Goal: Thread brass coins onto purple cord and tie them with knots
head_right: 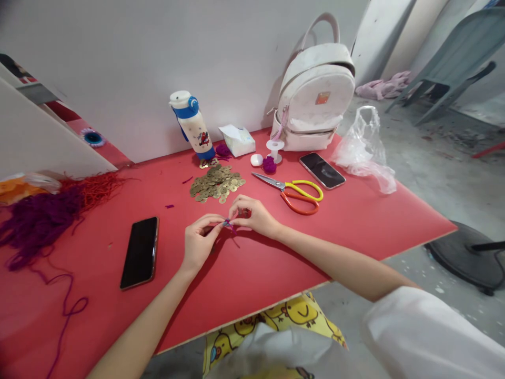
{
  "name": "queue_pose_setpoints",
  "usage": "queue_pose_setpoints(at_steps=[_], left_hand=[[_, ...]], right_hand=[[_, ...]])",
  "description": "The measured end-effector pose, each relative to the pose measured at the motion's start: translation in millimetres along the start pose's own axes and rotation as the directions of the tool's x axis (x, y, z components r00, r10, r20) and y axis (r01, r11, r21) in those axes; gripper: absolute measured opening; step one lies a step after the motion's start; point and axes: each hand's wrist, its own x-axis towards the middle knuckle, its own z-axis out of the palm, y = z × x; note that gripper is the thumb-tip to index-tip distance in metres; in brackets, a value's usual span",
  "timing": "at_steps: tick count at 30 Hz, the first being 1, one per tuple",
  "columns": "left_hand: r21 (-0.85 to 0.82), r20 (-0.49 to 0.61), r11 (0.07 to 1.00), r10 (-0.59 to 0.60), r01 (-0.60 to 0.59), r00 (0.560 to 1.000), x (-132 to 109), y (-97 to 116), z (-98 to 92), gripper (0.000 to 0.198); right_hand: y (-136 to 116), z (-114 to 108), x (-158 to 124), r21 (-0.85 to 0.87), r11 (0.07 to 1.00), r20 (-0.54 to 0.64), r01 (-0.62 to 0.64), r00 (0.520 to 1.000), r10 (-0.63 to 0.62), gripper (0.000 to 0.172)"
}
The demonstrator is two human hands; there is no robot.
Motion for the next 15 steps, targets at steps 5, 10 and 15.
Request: queue_pose_setpoints(at_steps=[5,10,15], left_hand=[[0.015,-0.033,1.000,0.012,-0.012,0.999,0.3,1.4,-0.6,0.008],[0.015,-0.057,1.000,0.002,-0.001,0.998,0.2,2.2,-0.3,0.009],[0.019,-0.076,1.000,-0.002,0.004,0.997,-0.5,1.2,0.7,0.008]], right_hand=[[0.1,0.0,-0.6,-0.032,0.999,-0.047,0.010,0.999,-0.012,0.004],[0.3,1.3,-1.3,-0.053,0.999,-0.089,0.012,0.996,-0.017,0.007],[-0.9,3.3,-2.5,-0.055,0.998,-0.077,0.013,0.997,-0.017,0.012]])
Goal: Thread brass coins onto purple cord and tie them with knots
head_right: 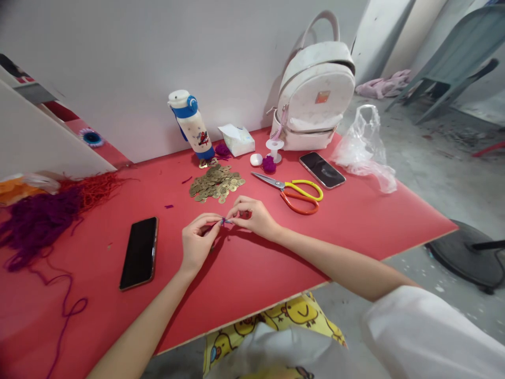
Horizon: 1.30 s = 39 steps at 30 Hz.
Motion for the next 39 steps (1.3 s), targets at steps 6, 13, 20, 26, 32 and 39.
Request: queue_pose_setpoints(at_steps=[6,13,20,26,32,39], left_hand=[[0.011,0.025,1.000,0.013,-0.014,1.000,1.7,-0.8,-1.9,0.008],[0.023,0.118,0.999,0.021,-0.024,0.993,2.2,1.9,-5.1,0.011],[-0.004,0.108,1.000,-0.014,0.015,0.994,2.9,1.0,-3.9,0.009],[-0.118,0.102,0.991,-0.052,0.064,0.993,5.8,-1.5,-4.3,0.009],[-0.117,0.075,0.981,-0.147,0.155,0.986,6.4,-3.3,-5.1,0.008],[-0.166,0.018,0.953,-0.255,0.254,0.967,5.0,-4.2,-2.9,0.011]], right_hand=[[-0.9,0.3,-0.6,-0.001,1.000,0.015,0.024,1.000,-0.024,0.010],[-0.3,-1.4,-0.3,-0.001,0.999,0.020,0.032,0.999,-0.032,0.014],[-0.8,-1.9,0.6,0.033,0.999,0.058,0.026,0.998,-0.028,0.011],[1.1,-2.9,3.3,0.199,0.969,0.115,-0.147,0.985,0.126,0.020],[2.4,0.2,2.7,0.357,0.901,0.153,-0.246,0.967,0.203,0.024],[1.5,1.2,2.3,0.347,0.906,0.073,-0.243,0.970,0.232,0.022]])
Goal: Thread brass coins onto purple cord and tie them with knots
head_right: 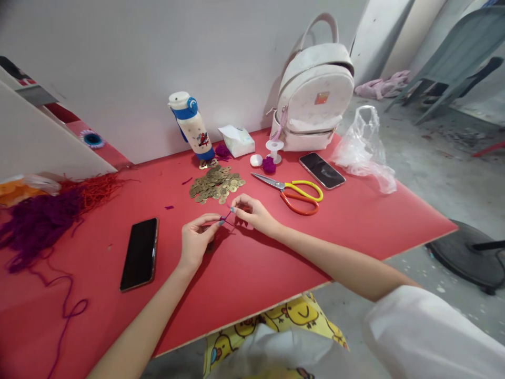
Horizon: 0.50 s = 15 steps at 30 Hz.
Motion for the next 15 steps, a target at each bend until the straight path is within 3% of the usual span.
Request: queue_pose_setpoints(at_steps=[6,11,15], left_hand=[[-0.019,-0.080,0.999,-0.033,0.032,0.996,0.5,-0.1,0.3,0.014],[-0.045,-0.090,0.998,-0.035,0.031,0.995,0.4,-1.1,0.6,0.014],[-0.073,-0.071,0.996,-0.053,0.047,0.996,-1.0,-0.8,1.6,0.013]], right_hand=[[2.2,1.6,-2.3,0.011,0.998,-0.115,0.062,0.991,-0.061,0.019],[2.5,4.1,-5.2,-0.186,0.981,0.066,0.050,0.997,-0.038,0.016],[3.3,5.7,-5.8,-0.271,0.948,0.142,0.166,0.981,-0.131,0.012]])
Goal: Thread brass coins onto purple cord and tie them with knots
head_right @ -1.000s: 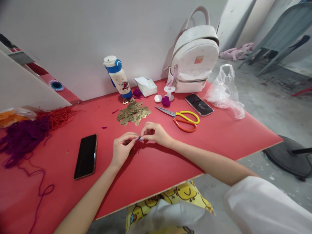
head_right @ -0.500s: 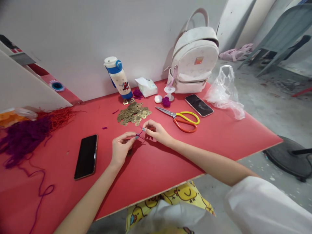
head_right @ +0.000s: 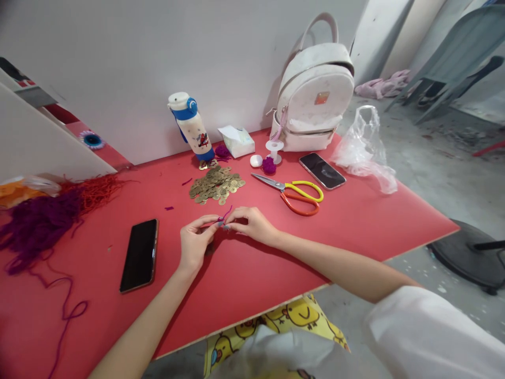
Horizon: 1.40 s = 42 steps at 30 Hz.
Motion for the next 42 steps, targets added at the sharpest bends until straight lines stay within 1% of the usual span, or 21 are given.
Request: queue_pose_setpoints(at_steps=[3,8,12,15,18,21,24,27,30,35,42], left_hand=[[-0.038,0.026,0.999,-0.024,0.025,0.999,-1.5,0.1,1.8,0.013],[-0.092,0.100,0.994,-0.044,0.053,0.994,-5.7,1.7,6.3,0.011],[-0.110,0.125,0.993,-0.033,0.047,0.992,-10.0,5.6,8.4,0.009],[-0.119,0.139,0.992,-0.023,0.040,0.990,-11.4,6.6,8.3,0.009],[-0.129,0.137,0.991,-0.030,0.048,0.990,-10.8,4.3,7.3,0.012],[-0.103,0.105,0.993,-0.054,0.065,0.993,-9.0,2.0,6.1,0.013],[-0.031,0.073,0.999,-0.037,0.039,0.997,-7.1,2.8,4.8,0.011],[0.034,0.066,0.999,0.011,-0.013,0.998,-6.1,5.5,4.2,0.009],[0.043,0.079,0.999,0.028,-0.032,0.996,-6.3,6.7,4.8,0.010],[0.020,0.061,1.000,-0.005,0.004,0.998,-5.6,4.2,5.6,0.013],[0.023,0.051,1.000,-0.012,0.011,0.999,-2.4,0.0,4.6,0.013]], right_hand=[[2.0,0.0,0.4,-0.080,0.995,0.033,0.060,0.998,-0.058,0.010],[2.4,-0.2,-0.4,-0.210,0.970,0.102,0.126,0.989,-0.106,0.005],[1.4,-0.2,-1.3,-0.249,0.955,0.142,0.159,0.982,-0.127,0.010],[1.3,-0.4,-1.1,-0.242,0.954,0.142,0.180,0.979,-0.149,0.013],[0.0,-0.6,-0.8,-0.246,0.954,0.146,0.170,0.980,-0.137,0.013],[-1.9,-0.9,-1.4,-0.266,0.951,0.158,0.157,0.980,-0.118,0.012],[-3.7,-1.4,-1.9,-0.292,0.945,0.160,0.147,0.982,-0.103,0.023],[-6.2,-2.5,-1.8,-0.259,0.961,0.127,0.093,0.990,-0.062,0.033],[-9.8,-4.0,-1.2,-0.182,0.981,0.079,0.068,0.995,-0.054,0.041],[-14.5,-5.4,-1.4,-0.099,0.993,0.052,0.064,0.997,-0.059,0.041],[-14.1,-5.5,-2.3,-0.090,0.991,0.073,0.096,0.993,-0.089,0.043]])
